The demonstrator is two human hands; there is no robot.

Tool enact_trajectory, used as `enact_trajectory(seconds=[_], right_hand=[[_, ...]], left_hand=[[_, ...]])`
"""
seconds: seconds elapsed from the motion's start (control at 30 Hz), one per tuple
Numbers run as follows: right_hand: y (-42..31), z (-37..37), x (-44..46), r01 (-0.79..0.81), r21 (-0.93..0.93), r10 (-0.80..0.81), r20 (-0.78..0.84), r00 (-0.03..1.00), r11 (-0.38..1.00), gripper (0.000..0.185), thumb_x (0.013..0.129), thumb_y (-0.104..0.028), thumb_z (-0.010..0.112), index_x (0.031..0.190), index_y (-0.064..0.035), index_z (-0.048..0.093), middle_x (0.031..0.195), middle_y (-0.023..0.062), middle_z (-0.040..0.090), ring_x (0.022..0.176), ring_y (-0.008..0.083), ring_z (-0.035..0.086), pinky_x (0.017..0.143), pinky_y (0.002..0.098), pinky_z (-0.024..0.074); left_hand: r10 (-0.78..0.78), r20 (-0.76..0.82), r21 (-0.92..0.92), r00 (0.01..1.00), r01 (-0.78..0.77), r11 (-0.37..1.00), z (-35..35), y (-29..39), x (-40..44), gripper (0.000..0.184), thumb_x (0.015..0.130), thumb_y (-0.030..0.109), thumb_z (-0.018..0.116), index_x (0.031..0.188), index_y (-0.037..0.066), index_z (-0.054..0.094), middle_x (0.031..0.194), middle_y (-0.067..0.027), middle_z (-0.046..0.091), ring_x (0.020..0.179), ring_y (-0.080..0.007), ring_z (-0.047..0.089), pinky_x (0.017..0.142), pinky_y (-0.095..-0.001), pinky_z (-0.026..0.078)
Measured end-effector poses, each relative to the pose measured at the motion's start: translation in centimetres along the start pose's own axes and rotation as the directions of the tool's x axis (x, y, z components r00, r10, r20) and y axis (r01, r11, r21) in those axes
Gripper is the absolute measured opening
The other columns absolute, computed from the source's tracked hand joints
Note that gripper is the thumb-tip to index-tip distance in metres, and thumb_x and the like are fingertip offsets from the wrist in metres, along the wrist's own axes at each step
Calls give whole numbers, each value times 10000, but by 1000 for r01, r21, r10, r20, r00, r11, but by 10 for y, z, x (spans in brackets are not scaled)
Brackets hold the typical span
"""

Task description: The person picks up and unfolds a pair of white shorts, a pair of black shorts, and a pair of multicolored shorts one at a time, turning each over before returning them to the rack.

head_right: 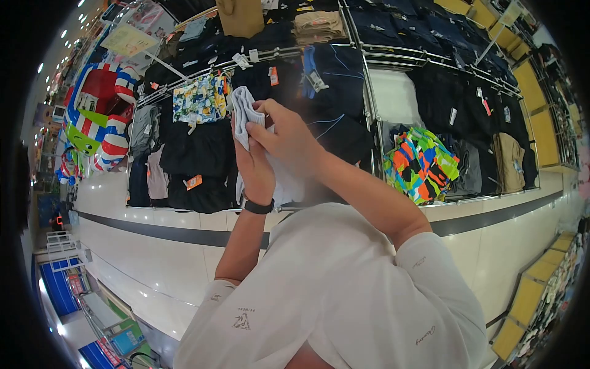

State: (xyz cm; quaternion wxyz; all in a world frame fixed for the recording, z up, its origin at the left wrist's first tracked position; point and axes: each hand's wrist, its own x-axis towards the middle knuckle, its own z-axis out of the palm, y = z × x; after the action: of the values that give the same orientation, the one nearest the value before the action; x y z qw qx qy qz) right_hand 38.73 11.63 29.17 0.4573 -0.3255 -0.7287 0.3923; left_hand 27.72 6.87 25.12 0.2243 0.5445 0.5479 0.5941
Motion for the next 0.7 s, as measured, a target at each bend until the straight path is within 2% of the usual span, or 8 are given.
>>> enact_trajectory(seconds=[0.07, 0.2, 0.27, 0.33, 0.43, 0.53, 0.6, 0.7], right_hand=[[-12, -5, -2, -307, 175, 286, 135, 949, 936, 352, 912, -233, 621, 1125, 29, 521, 1078, 177, 637, 876, 203, 629, 788, 338, 499], [-7, -11, -9, -303, 322, 234, 234, 944, 897, 444, 894, -243, 644, 1211, 20, 478, 1144, 194, 617, 973, 236, 636, 844, 344, 499], [-7, -14, -12, -110, 180, 75, 189, 979, 978, 494, 867, -258, 679, 1225, 9, 467, 1161, 188, 614, 1018, 242, 631, 871, 344, 496], [-6, -15, -14, -111, 148, 84, 179, 980, 983, 509, 852, -261, 702, 1222, 4, 474, 1147, 180, 622, 1018, 231, 631, 871, 343, 496], [-5, -21, -16, -134, 164, 105, 170, 980, 977, 518, 830, -243, 733, 1215, -2, 484, 1119, 162, 637, 1013, 207, 630, 868, 338, 496], [-12, -32, -18, -208, 247, 166, 180, 969, 946, 498, 816, -196, 748, 1194, 1, 491, 1089, 140, 651, 1004, 184, 632, 866, 331, 495], [-16, -40, -19, -265, 284, 217, 189, 958, 922, 485, 809, -172, 754, 1178, 4, 494, 1074, 128, 657, 1000, 174, 632, 865, 329, 495], [-17, -43, -23, -195, 132, 171, 178, 969, 972, 382, 804, -139, 752, 1052, -7, 493, 1120, 127, 663, 1008, 192, 641, 867, 330, 495]], left_hand=[[31, 21, 106, 999, -33, 994, 0, 6, -1, 503, 1038, 179, 368, 1470, -41, 238, 1390, -180, 445, 1222, -241, 515, 1010, -361, 423], [122, 69, 271, 990, -137, 953, -6, 18, -7, 567, 1015, 176, 402, 1490, -40, 181, 1440, -231, 374, 1266, -343, 451, 1035, -385, 396], [194, 123, 331, 973, -225, 917, -6, 21, -8, 592, 998, 164, 422, 1492, -45, 171, 1460, -237, 342, 1286, -366, 416, 1058, -400, 363], [259, 184, 384, 948, -312, 869, -4, 22, -10, 618, 982, 152, 442, 1494, -50, 160, 1480, -243, 309, 1306, -390, 380, 1081, -416, 329], [262, 173, 292, 949, -303, 907, 2, 22, -16, 635, 958, 126, 460, 1491, -61, 168, 1508, -232, 271, 1332, -394, 344, 1111, -451, 262], [244, 174, 269, 954, -284, 920, -8, 26, -20, 610, 949, 124, 474, 1480, -51, 232, 1471, -209, 322, 1299, -347, 399, 1062, -443, 347], [127, 212, -109, 969, -106, 988, -31, 22, -17, 553, 889, 90, 551, 1403, -29, 385, 1374, -173, 376, 1205, -294, 466, 972, -385, 448], [120, -44, -98, 992, -124, 987, -53, 1, -5, 336, 951, 120, 458, 1246, -32, 510, 1255, -138, 478, 1116, -223, 529, 899, -346, 468]])
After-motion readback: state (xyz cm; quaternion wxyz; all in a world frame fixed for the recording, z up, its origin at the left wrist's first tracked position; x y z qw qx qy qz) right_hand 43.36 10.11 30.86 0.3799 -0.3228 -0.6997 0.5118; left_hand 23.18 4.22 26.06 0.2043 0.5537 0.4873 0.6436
